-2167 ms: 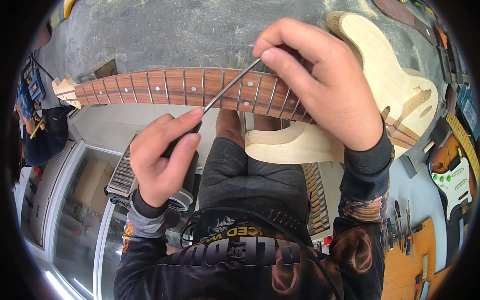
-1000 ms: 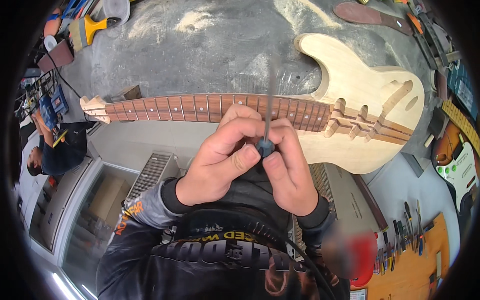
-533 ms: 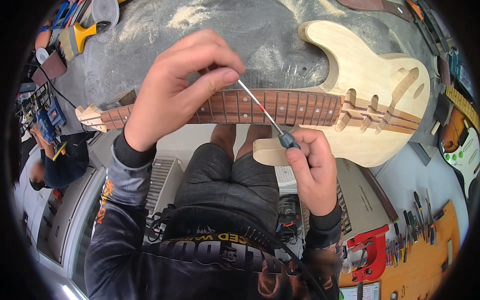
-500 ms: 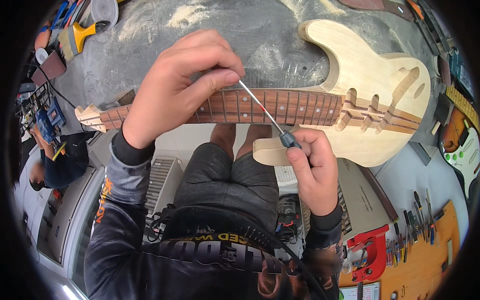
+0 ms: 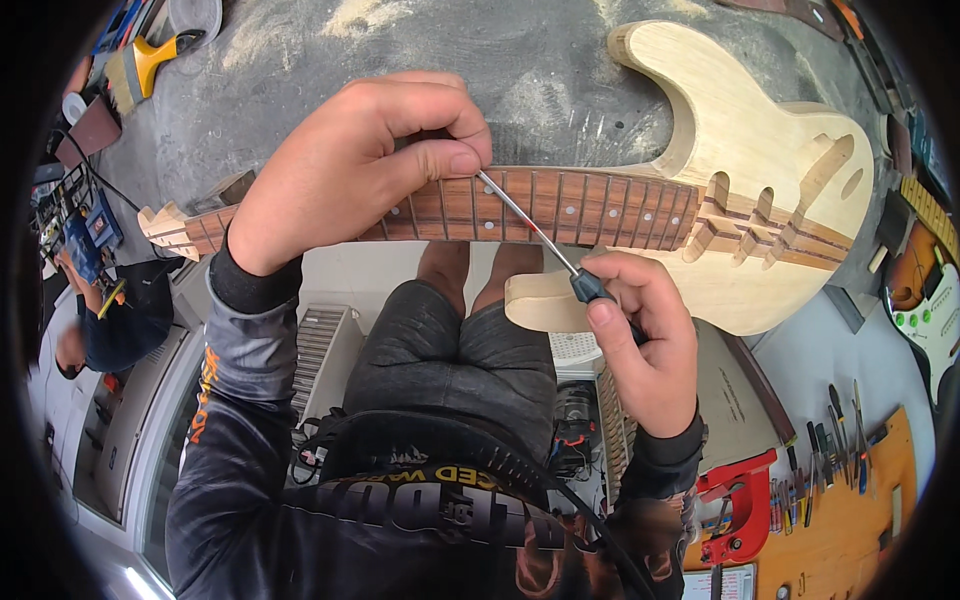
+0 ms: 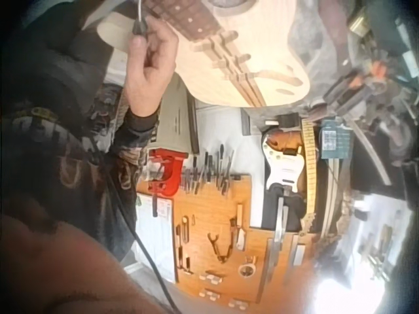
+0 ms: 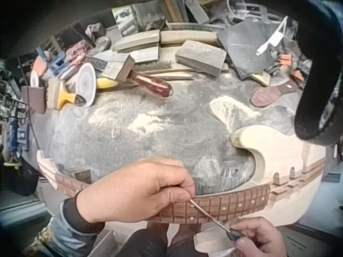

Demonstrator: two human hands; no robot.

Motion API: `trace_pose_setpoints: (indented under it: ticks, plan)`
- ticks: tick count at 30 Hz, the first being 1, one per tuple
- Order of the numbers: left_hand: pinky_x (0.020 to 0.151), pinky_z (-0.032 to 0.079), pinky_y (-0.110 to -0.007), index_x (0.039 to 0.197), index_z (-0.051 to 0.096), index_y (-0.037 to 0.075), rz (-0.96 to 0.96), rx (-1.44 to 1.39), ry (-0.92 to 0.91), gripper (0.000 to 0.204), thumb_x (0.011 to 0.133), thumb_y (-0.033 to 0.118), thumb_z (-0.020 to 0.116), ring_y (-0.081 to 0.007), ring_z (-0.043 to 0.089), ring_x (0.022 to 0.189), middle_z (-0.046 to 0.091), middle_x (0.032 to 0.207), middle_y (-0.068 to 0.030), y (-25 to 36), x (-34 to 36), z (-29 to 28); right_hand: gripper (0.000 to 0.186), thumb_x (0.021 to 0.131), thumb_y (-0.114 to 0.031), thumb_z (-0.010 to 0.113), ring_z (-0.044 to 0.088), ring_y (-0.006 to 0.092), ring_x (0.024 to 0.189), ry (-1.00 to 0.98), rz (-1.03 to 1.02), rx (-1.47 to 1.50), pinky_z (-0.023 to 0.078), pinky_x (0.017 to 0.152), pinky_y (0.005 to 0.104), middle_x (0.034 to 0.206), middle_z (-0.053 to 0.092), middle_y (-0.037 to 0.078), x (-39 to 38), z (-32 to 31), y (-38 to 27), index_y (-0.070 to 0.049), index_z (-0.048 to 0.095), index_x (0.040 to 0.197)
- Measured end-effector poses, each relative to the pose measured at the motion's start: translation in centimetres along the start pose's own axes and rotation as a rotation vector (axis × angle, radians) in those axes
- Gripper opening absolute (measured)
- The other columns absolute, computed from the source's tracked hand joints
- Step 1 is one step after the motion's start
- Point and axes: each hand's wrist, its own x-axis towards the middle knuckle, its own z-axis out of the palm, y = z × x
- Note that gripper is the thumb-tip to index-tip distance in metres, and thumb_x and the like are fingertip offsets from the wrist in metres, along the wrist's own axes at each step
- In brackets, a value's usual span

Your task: The person uses a thin metal file to smooth and level the frets on the neck of a wooden electric guitar body, moving the file back and forth across different frets while holding the guitar neck steady with their other hand.

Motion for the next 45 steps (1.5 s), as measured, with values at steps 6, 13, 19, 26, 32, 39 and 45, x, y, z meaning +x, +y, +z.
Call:
trace_pose_setpoints:
  ticks: [6,13,19,26,32,39,45]
  plan:
    - [0.078,0.053,-0.034,0.099,0.069,0.0,-0.018,0.037,-0.014,0.008,0.099,0.007,0.071,-0.0194,0.065,0.084,0.065,0.089,-0.0069,0.1,-0.1,-0.7,0.03,0.106,-0.006,0.062,0.062,0.0094,0.101,0.0,-0.02,-0.157,0.048,0.09,0.0256,0.118,0.07,0.006,0.5,0.3,-0.9,0.002,0.064,0.135]
    - [0.086,0.052,-0.027,0.109,0.072,-0.001,-0.082,-0.018,0.363,0.014,0.103,0.011,0.07,-0.011,0.064,0.092,0.071,0.098,-0.0012,-1.0,-1.8,-2.1,0.032,0.095,0.003,0.07,0.07,0.0178,0.086,0.008,-0.485,-0.632,0.056,0.081,0.0298,0.108,0.076,0.011,2.4,1.2,-1.5,0.001,0.07,0.128]
    - [0.084,0.05,-0.025,0.116,0.072,0.0,-0.147,-0.275,0.454,0.019,0.105,0.014,0.069,-0.0081,0.062,0.09,0.07,0.098,-0.0008,-2.2,-2.1,-2.4,0.035,0.095,0.004,0.069,0.069,0.0179,0.082,-0.017,-0.466,-0.72,0.056,0.079,0.0301,0.108,0.077,0.011,2.8,1.5,-1.5,0.0,0.07,0.129]
    - [0.083,0.049,-0.025,0.116,0.072,0.001,-0.193,-0.281,0.431,0.02,0.106,0.017,0.067,-0.0084,0.062,0.089,0.069,0.096,-0.0004,-2.3,-1.7,-2.7,0.032,0.099,0.002,0.066,0.069,0.0133,0.094,0.072,-0.128,-0.165,0.054,0.085,0.0287,0.118,0.075,0.011,-0.2,0.2,1.5,-0.001,0.069,0.132]
    - [0.083,0.049,-0.025,0.115,0.073,0.001,-0.189,-0.278,0.403,0.02,0.106,0.017,0.067,-0.0082,0.061,0.088,0.069,0.094,-0.0001,-2.4,-1.7,-2.8,0.044,0.091,0.006,0.071,0.072,0.0226,0.085,-0.001,-0.458,-0.764,0.055,0.079,0.0305,0.109,0.076,0.015,2.7,2.3,-1.2,-0.004,0.069,0.133]
    - [0.08,0.047,-0.024,0.117,0.074,0.004,-0.192,-0.269,0.447,0.02,0.106,0.018,0.065,-0.0074,0.06,0.086,0.068,0.093,0.0006,-2.4,-1.6,-2.9,0.034,0.099,0.002,0.067,0.067,0.0172,0.086,0.155,-0.417,-0.429,0.055,0.084,0.0313,0.116,0.074,0.014,1.1,1.8,1.5,-0.001,0.068,0.132]
    - [0.075,0.049,-0.022,0.111,0.07,-0.002,-0.313,-0.493,0.513,0.014,0.105,0.01,0.066,-0.0067,0.059,0.081,0.068,0.09,-0.0011,-1.8,-1.2,-2.6,0.031,0.102,-0.002,0.063,0.068,0.0174,0.103,0.057,-0.032,-0.075,0.053,0.095,0.0328,0.128,0.071,0.014,-0.3,0.9,1.8,0.001,0.067,0.133]
